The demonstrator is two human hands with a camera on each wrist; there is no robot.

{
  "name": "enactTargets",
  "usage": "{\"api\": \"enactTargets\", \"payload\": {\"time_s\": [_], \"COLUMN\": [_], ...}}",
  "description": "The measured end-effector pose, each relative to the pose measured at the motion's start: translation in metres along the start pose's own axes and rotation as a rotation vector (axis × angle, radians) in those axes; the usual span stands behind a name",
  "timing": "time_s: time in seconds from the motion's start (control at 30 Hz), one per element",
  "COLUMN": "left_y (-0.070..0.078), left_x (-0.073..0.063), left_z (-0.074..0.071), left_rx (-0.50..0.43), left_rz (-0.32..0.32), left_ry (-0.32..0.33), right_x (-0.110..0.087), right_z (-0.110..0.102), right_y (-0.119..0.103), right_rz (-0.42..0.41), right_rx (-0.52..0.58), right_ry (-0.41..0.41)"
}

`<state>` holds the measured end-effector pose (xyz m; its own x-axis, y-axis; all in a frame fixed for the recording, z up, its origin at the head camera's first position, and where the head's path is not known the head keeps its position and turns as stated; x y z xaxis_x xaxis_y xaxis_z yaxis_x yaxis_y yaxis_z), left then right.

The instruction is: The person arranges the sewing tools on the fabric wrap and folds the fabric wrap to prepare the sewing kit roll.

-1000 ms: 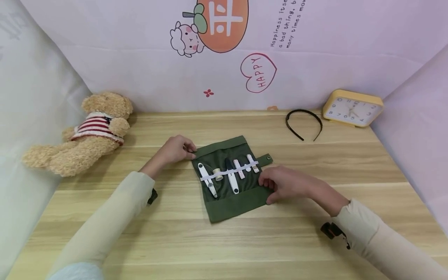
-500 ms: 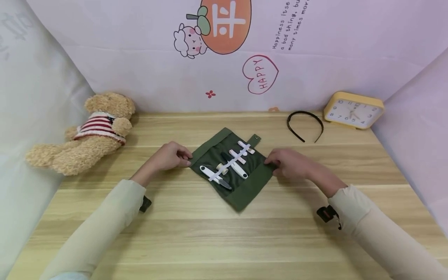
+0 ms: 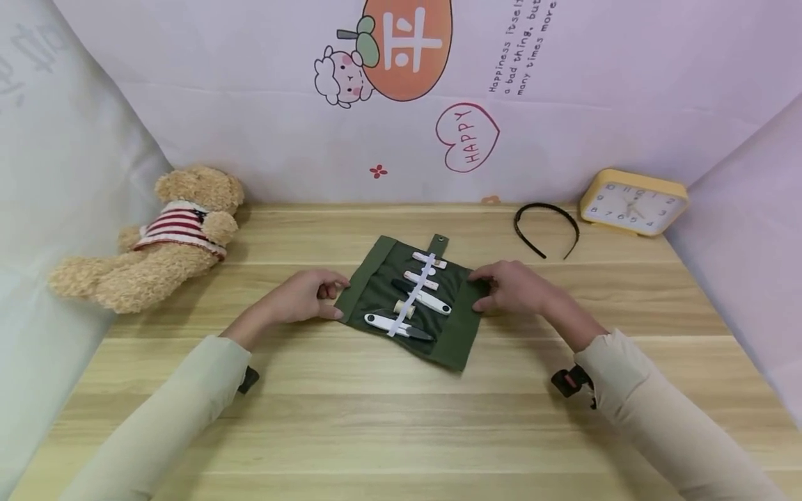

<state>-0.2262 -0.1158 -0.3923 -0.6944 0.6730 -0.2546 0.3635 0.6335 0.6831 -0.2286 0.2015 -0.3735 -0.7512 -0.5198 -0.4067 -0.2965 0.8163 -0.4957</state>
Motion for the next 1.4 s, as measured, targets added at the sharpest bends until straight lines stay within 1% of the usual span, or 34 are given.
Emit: {"api": "enactTargets", "payload": {"time_s": [0.1,0.17,0.27,0.37,0.5,0.73,0.83,0.97,1.1,1.23,1.4], "left_y": [0.003,0.005,0.007,0.01,0.013,0.017,0.018,0.019,0.022,0.025,0.025], "left_x": [-0.001,-0.001,0.0,0.002,0.003,0.004,0.006,0.007,0.008,0.008,0.007], "left_z": [0.004,0.007,0.01,0.013,0.014,0.014,0.017,0.02,0.022,0.023,0.022], "left_rx": [0.038,0.052,0.062,0.074,0.102,0.156,0.164,0.143,0.139,0.145,0.137], "left_rz": [0.017,0.021,0.015,0.017,0.022,-0.004,-0.012,-0.025,-0.022,-0.018,-0.034], "left_ry": [-0.027,-0.049,-0.072,-0.087,-0.089,-0.068,-0.074,-0.088,-0.095,-0.104,-0.115], "right_x": [0.003,0.005,0.012,0.019,0.026,0.036,0.041,0.05,0.057,0.06,0.06], "right_z": [0.001,0.0,-0.003,-0.003,-0.004,-0.003,-0.004,-0.007,-0.009,-0.01,-0.009], "right_y": [0.0,0.002,0.003,0.003,0.004,0.005,0.006,0.007,0.007,0.008,0.008], "right_rz": [-0.001,-0.003,-0.033,-0.063,-0.076,-0.111,-0.112,-0.115,-0.13,-0.139,-0.142], "right_rx": [0.035,0.057,0.078,0.094,0.126,0.169,0.161,0.128,0.109,0.106,0.099], "right_ry": [-0.011,0.001,0.017,0.013,0.003,-0.004,-0.006,-0.002,0.003,0.01,0.013]}}
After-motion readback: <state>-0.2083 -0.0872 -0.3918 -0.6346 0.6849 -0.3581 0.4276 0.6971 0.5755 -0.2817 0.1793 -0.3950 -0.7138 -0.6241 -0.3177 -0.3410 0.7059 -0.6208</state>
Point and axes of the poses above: each hand's wrist, its own x-axis towards the middle knuckle, its own z-axis out of the palm, y = z × x, the point moved 8 cm from there along x, towards the middle knuckle, and after that the axes turned 12 degrees about -y, right-handed, at the moved point
